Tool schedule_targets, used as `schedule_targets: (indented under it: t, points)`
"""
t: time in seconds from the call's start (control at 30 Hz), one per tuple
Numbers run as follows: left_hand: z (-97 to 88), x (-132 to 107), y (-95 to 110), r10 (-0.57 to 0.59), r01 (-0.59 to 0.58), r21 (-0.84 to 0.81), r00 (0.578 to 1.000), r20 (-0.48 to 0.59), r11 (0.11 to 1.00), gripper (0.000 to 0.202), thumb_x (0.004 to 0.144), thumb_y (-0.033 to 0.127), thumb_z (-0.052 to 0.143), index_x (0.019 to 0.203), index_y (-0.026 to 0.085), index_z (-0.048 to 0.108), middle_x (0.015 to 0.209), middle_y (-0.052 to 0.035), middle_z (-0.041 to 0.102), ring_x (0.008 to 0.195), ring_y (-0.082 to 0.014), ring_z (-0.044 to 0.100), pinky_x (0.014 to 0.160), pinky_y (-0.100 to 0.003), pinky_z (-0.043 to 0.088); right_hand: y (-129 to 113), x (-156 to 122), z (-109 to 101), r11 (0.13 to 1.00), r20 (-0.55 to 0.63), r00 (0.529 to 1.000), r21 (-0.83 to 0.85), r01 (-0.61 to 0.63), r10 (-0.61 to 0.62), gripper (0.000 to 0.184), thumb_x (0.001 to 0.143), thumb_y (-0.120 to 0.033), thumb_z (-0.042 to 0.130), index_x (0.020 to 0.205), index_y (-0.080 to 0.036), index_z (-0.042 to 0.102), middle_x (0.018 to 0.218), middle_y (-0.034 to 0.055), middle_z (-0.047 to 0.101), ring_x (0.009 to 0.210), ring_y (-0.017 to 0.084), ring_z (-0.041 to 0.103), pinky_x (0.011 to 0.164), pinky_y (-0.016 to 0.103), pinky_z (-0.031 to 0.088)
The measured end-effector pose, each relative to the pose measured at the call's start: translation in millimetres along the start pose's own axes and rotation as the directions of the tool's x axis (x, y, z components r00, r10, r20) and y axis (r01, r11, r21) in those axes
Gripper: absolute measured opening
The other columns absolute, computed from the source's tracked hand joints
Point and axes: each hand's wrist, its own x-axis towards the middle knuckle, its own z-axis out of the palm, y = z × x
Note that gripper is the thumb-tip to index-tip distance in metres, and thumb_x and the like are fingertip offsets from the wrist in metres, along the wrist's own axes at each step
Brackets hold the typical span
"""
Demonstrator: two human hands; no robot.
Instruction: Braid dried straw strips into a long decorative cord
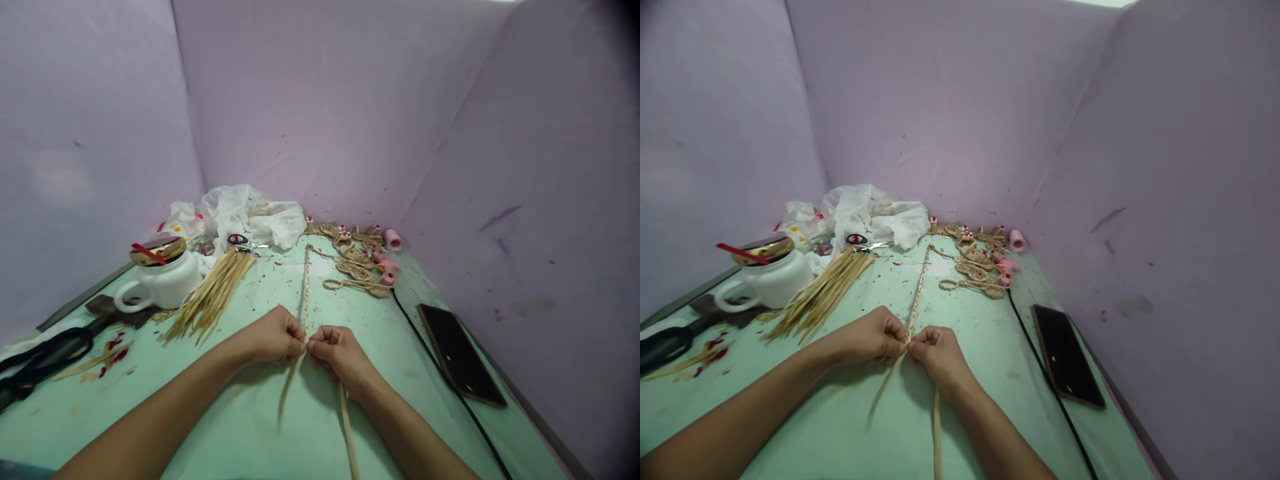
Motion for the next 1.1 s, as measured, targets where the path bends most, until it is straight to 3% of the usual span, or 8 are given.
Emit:
schedule_targets:
  t: [0.27,0.37,0.43,0.53,0.6,0.67,0.9,1.1]
  points:
    - [-41.2,-13,-6,-0.09,0.07,0.119,0.982,0.166,0.99,0.021,0.055,0.026,0.057,0.067,0.012,0.066,0.051,-0.0005,0.056,0.038,-0.0054,0.033,0.037,-0.019,0.024,5,2,1,0.998,-0.01,1.0,-0.07,-0.005,0.004,0.011,0.059,-0.022,0.054,0.054,-0.013,0.05,0.039,-0.0062,0.041,0.032,0.002,0.022,0.037,0.021,0.011]
    - [-62.3,-15,-8,-0.095,0.095,0.024,0.995,0.008,0.995,0.025,0.054,0.028,0.059,0.073,0.012,0.066,0.055,-0.0017,0.059,0.039,-0.0054,0.034,0.037,-0.018,0.023,6,2,1,0.996,-0.009,1.0,-0.088,0.0,-0.001,0.012,0.06,-0.023,0.054,0.054,-0.014,0.049,0.038,-0.0065,0.039,0.033,0.002,0.021,0.038,0.021,0.012]
    - [-74.7,-14,-11,-0.074,0.06,-0.06,0.96,-0.272,0.996,0.025,0.054,0.028,0.059,0.072,0.012,0.064,0.056,-0.002,0.059,0.039,-0.0049,0.034,0.038,-0.018,0.023,6,2,1,0.995,-0.004,1.0,-0.099,-0.01,0.009,0.012,0.061,-0.024,0.053,0.055,-0.014,0.049,0.037,-0.0068,0.037,0.032,0.002,0.021,0.037,0.021,0.011]
    - [-89.6,-11,-17,-0.002,-0.05,-0.045,0.645,-0.764,0.998,0.022,0.057,0.03,0.056,0.068,0.012,0.062,0.055,-0.001,0.057,0.041,-0.0058,0.037,0.041,-0.019,0.028,7,3,1,0.993,0.0,1.0,-0.114,-0.019,0.02,0.013,0.061,-0.026,0.053,0.056,-0.014,0.05,0.039,-0.0065,0.036,0.033,0.002,0.022,0.037,0.021,0.011]
    - [-97.0,-10,-22,0.077,-0.043,0.064,0.43,-0.899,0.997,0.023,0.06,0.031,0.052,0.07,0.013,0.063,0.058,-0.0013,0.059,0.047,-0.0081,0.043,0.046,-0.02,0.032,8,3,1,0.994,0.002,1.0,-0.107,-0.026,0.026,0.014,0.061,-0.027,0.054,0.056,-0.014,0.049,0.041,-0.0061,0.038,0.033,0.002,0.022,0.037,0.021,0.011]
    - [-101.8,-9,-27,0.155,0.052,0.186,0.358,-0.921,0.981,0.023,0.062,0.03,0.05,0.071,0.014,0.064,0.062,-0.0019,0.061,0.053,-0.0108,0.048,0.051,-0.021,0.035,7,4,1,0.996,0.016,0.999,-0.086,-0.038,0.039,0.015,0.061,-0.027,0.054,0.057,-0.014,0.048,0.041,-0.0062,0.038,0.033,0.002,0.021,0.037,0.021,0.01]
    - [-97.3,-4,-35,0.091,0.523,0.439,0.562,-0.822,0.731,0.024,0.063,0.031,0.047,0.069,0.016,0.065,0.072,-0.009,0.064,0.068,-0.0201,0.055,0.054,-0.024,0.033,5,3,2,0.998,0.028,0.999,-0.059,-0.037,0.038,0.015,0.06,-0.028,0.056,0.059,-0.014,0.05,0.043,-0.0051,0.041,0.034,0.002,0.022,0.038,0.021,0.01]
    - [-95.6,-12,-27,0.019,0.546,0.394,0.569,-0.822,0.739,0.022,0.06,0.023,0.047,0.072,0.017,0.065,0.075,-0.0096,0.064,0.067,-0.0195,0.055,0.051,-0.023,0.028,5,3,1,0.997,0.017,1.0,-0.08,-0.01,0.011,0.013,0.061,-0.026,0.056,0.057,-0.014,0.05,0.041,-0.0057,0.038,0.035,0.003,0.022,0.038,0.022,0.01]
